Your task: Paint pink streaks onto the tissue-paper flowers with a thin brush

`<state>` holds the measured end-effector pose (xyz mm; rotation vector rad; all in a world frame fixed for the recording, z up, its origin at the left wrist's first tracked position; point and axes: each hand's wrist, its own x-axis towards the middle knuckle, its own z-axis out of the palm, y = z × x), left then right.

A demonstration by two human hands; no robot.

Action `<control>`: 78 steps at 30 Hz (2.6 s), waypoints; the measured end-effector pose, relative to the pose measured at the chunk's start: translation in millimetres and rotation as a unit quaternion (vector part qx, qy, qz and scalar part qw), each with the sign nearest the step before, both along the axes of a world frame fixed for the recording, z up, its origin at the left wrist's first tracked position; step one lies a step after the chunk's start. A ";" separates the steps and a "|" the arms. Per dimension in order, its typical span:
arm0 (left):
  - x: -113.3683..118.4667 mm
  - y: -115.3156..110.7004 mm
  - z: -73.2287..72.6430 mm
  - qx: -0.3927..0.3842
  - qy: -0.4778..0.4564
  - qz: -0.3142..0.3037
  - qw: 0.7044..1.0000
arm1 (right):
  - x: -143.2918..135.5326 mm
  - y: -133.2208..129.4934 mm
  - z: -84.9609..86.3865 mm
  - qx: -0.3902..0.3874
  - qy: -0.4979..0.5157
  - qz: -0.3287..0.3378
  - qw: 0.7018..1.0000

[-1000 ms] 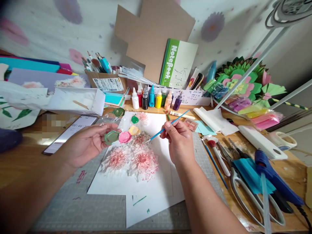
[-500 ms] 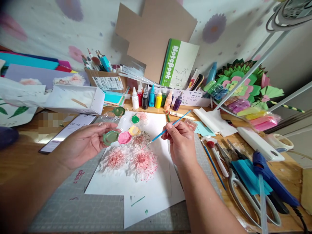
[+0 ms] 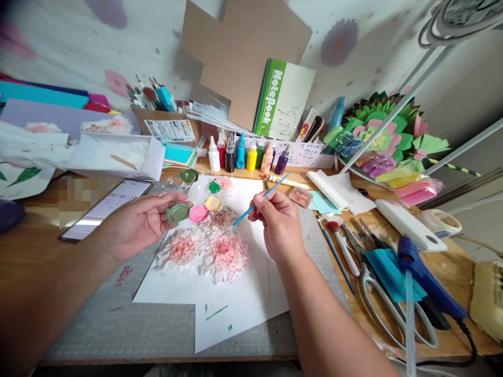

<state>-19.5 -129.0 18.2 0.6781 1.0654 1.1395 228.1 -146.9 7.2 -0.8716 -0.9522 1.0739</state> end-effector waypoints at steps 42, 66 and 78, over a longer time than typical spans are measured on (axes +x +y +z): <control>-4.1 1.0 5.3 0.034 -0.004 0.040 0.999 | 5.2 -5.0 -7.0 0.069 -0.071 0.020 0.995; -3.9 5.6 -2.6 0.027 0.017 0.033 0.999 | 5.8 -2.2 -8.0 0.050 -0.145 0.019 0.988; -4.5 1.6 -0.4 0.012 -0.006 0.014 1.000 | 2.0 -2.2 -4.6 0.013 -0.159 0.034 0.987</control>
